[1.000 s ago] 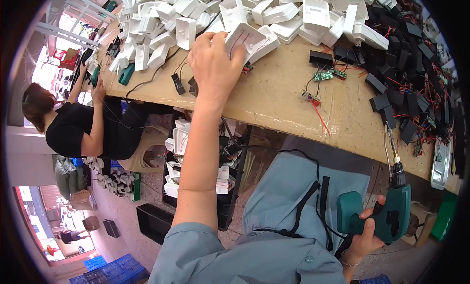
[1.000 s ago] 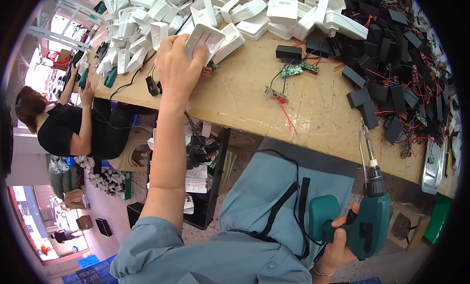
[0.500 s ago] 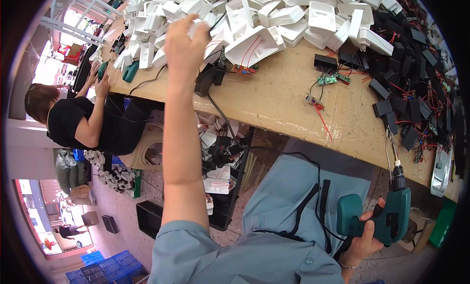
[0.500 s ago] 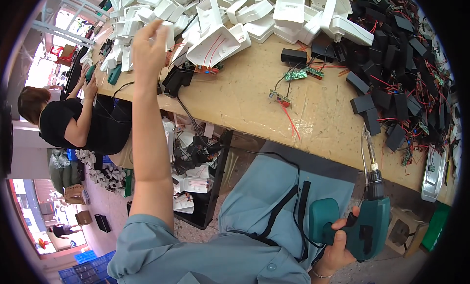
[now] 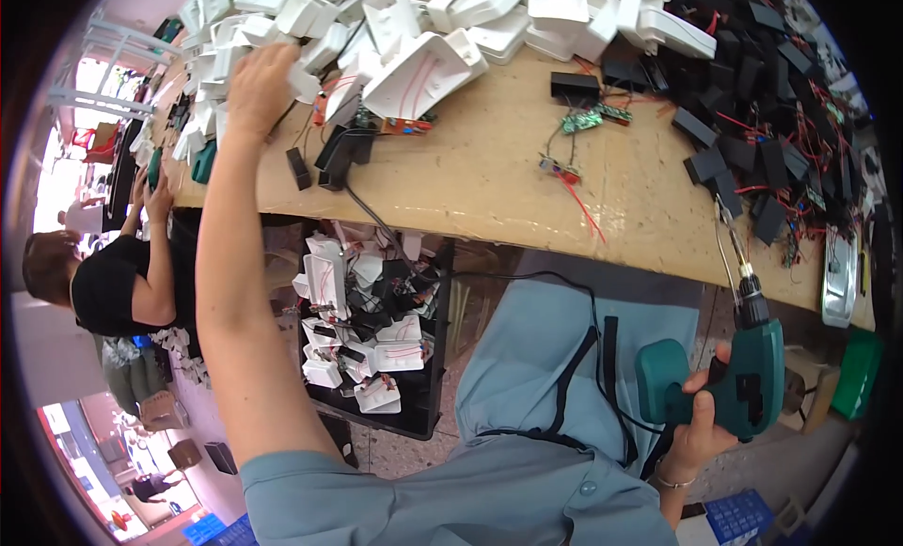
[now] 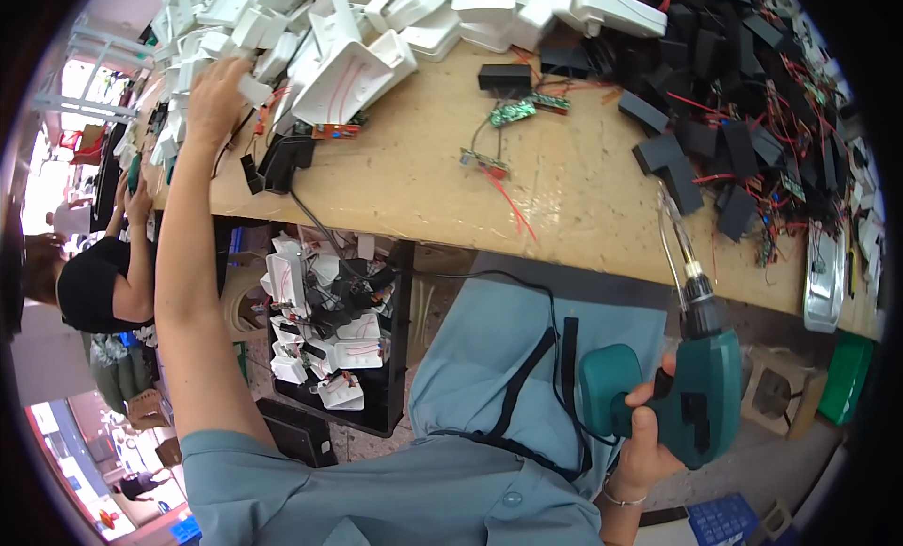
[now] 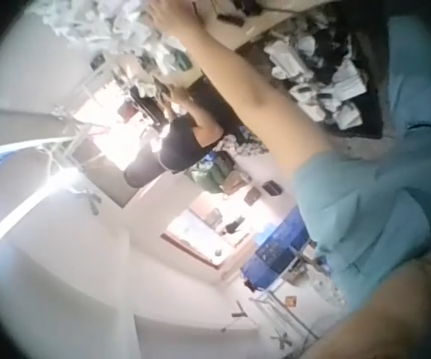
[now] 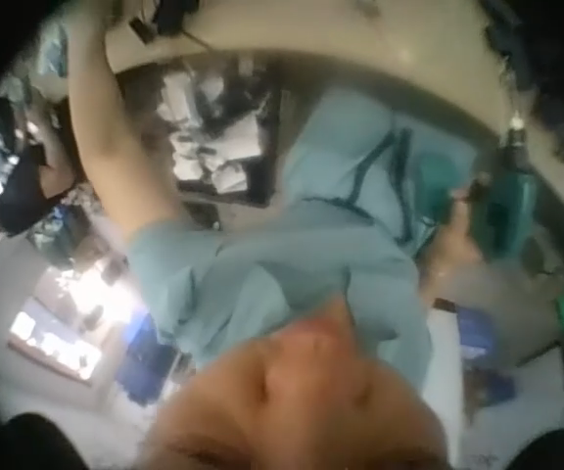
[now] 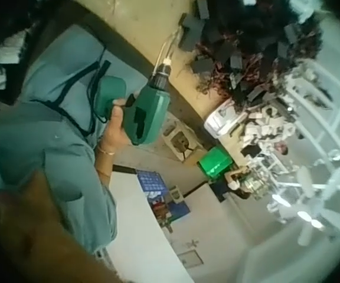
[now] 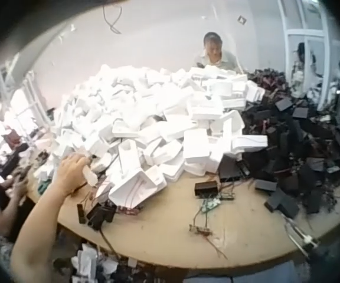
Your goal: Soldering red and black wires into small white plastic housings at a production workbench.
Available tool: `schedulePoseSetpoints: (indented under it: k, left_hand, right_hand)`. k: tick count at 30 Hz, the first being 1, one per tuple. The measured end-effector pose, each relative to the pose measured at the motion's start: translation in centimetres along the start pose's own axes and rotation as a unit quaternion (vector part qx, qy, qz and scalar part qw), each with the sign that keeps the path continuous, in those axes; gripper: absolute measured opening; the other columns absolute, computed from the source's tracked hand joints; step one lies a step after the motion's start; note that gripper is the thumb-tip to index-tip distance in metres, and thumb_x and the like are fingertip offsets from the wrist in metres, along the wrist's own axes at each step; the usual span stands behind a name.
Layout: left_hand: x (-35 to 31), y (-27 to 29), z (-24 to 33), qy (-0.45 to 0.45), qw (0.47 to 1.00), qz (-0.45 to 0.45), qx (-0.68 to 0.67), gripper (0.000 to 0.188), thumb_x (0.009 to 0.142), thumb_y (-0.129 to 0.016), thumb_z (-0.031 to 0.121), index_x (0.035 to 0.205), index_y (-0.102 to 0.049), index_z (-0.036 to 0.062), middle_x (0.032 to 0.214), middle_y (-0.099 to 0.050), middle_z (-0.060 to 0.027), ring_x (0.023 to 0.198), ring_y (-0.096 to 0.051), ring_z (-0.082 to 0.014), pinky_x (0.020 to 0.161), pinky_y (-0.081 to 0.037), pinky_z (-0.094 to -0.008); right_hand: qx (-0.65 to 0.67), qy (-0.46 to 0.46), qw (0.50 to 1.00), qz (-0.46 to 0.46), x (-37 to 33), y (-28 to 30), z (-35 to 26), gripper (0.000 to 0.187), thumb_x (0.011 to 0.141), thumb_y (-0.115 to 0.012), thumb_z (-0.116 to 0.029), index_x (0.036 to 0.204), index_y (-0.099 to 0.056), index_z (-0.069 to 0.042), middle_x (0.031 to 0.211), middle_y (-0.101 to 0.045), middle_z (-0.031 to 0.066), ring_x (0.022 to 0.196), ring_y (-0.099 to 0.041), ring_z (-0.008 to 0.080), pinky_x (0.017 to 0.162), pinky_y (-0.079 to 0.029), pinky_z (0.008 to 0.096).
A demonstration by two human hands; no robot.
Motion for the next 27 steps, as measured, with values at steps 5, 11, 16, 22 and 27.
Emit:
schedulePoseSetpoints:
  k: [5,11,16,22,27]
  left_hand:
    - [-3.9,4.1,-5.5,0.176,0.976,0.073,-0.105,0.017,0.082,-0.058,0.012,0.098,-0.059,0.0066,0.088,-0.062,-0.0086,0.077,-0.060,-0.0238,0.070,-0.046,-0.0308]
    - [-3.0,11.3,5.8,0.320,0.788,0.138,-0.507,0.021,0.087,-0.059,0.008,0.105,-0.060,-0.0018,0.091,-0.062,-0.0021,0.079,-0.057,-0.0081,0.071,-0.045,-0.0221]
    - [2.7,15.2,23.1,0.053,0.849,0.086,-0.519,0.028,0.069,-0.055,-0.005,0.096,-0.058,0.0023,0.087,-0.058,-0.0151,0.076,-0.059,-0.0312,0.071,-0.049,-0.0365]
    - [6.5,13.4,32.2,-0.021,0.838,0.001,-0.545,0.019,0.075,-0.057,0.006,0.094,-0.060,0.0055,0.086,-0.058,-0.0123,0.079,-0.059,-0.0307,0.064,-0.048,-0.0406]
    - [6.8,13.5,33.1,-0.041,0.845,0.003,-0.534,0.022,0.076,-0.060,0.012,0.097,-0.059,0.0054,0.088,-0.059,-0.0106,0.080,-0.060,-0.0294,0.066,-0.049,-0.0401]
  right_hand:
    - [0.007,0.002,1.000,-0.011,0.6,0.0,-0.3,0.055,0.080,-0.064,-0.012,0.126,-0.040,0.005,0.114,-0.055,0.0189,0.070,-0.056,0.0140,0.063,-0.047,0.0255]
    - [0.017,-0.004,1.000,0.002,0.9,0.5,0.5,0.057,0.079,-0.066,-0.013,0.126,-0.039,0.004,0.112,-0.055,0.0200,0.071,-0.057,0.0145,0.061,-0.047,0.0246]
    - [0.020,0.027,0.999,0.003,0.6,0.5,-0.6,0.059,0.079,-0.067,-0.014,0.127,-0.038,0.004,0.111,-0.056,0.0208,0.068,-0.058,0.0155,0.058,-0.048,0.0261]
    - [0.019,0.032,0.998,0.047,-0.2,2.0,-1.0,0.059,0.079,-0.067,-0.015,0.127,-0.038,0.005,0.110,-0.056,0.0209,0.068,-0.058,0.0161,0.058,-0.049,0.0273]
    - [0.015,0.014,0.998,0.051,-0.4,2.7,-0.5,0.059,0.079,-0.066,-0.014,0.127,-0.037,0.005,0.110,-0.056,0.0211,0.069,-0.058,0.0162,0.058,-0.049,0.0284]
Point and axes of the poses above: each hand's wrist, its own x-axis towards the middle knuckle, its own y-axis out of the back of the hand, z = x × y, the point moved 7 cm from there along x, towards the middle knuckle
